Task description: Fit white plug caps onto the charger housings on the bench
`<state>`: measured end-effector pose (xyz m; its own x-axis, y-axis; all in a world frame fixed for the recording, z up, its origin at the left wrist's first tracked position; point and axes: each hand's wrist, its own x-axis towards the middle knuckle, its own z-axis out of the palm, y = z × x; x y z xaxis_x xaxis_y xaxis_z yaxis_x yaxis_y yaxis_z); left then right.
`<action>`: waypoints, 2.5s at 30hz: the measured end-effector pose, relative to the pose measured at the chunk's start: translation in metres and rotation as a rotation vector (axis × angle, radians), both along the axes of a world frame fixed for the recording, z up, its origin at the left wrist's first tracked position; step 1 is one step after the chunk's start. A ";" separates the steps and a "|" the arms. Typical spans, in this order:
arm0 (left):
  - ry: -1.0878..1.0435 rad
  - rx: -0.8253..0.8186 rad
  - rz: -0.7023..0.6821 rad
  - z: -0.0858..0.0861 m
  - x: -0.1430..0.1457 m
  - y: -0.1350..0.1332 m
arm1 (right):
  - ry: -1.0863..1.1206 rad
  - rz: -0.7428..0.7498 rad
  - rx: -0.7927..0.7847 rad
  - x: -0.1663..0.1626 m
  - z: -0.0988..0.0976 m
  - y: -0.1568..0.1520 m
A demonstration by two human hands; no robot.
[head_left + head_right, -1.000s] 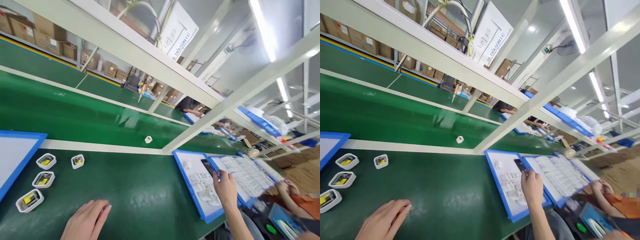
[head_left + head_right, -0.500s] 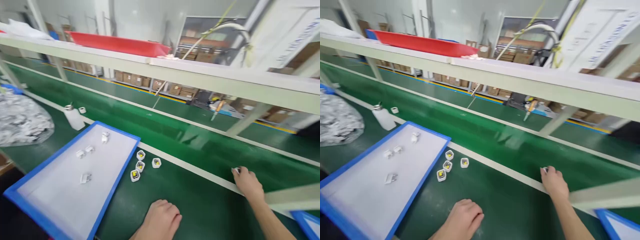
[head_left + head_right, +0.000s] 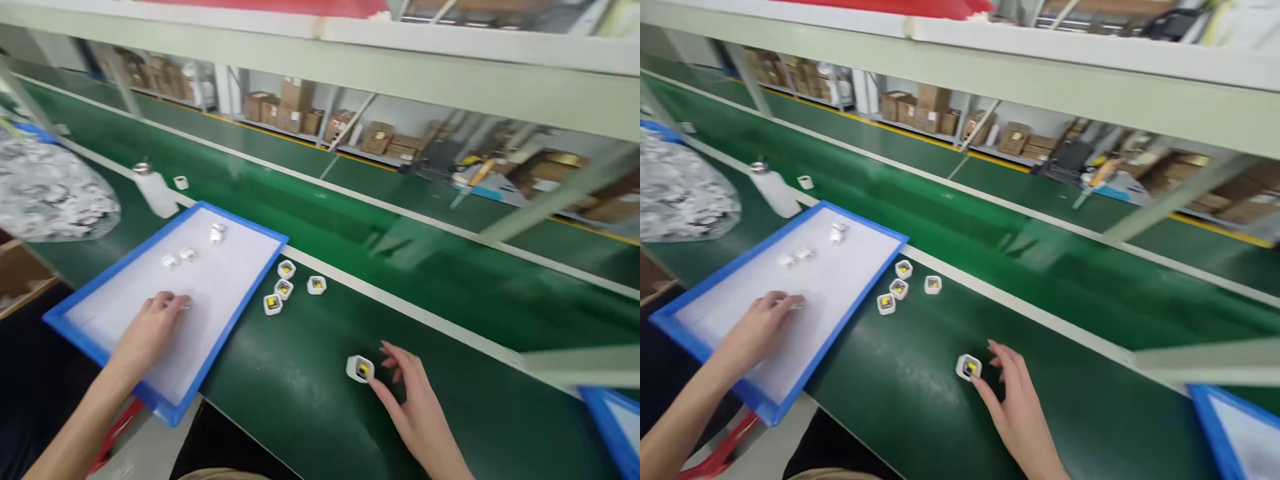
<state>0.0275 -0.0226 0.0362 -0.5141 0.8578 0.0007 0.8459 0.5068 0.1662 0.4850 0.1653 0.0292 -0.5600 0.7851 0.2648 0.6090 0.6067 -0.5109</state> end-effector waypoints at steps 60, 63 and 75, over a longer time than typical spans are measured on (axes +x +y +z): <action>-0.789 0.355 -0.745 -0.037 0.258 0.139 | -0.685 0.422 -0.036 -0.048 0.076 0.015; -0.801 0.369 -0.744 -0.038 0.258 0.139 | -0.682 0.431 -0.017 -0.048 0.078 0.015; -0.822 0.341 -0.744 -0.039 0.257 0.140 | -0.610 0.407 -0.014 -0.041 0.066 0.015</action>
<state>0.2842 0.1178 -0.0030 0.1645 0.9679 0.1899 0.4896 -0.2473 0.8362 0.4438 0.1805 0.0953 -0.8527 0.4844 -0.1957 0.5154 0.8414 -0.1625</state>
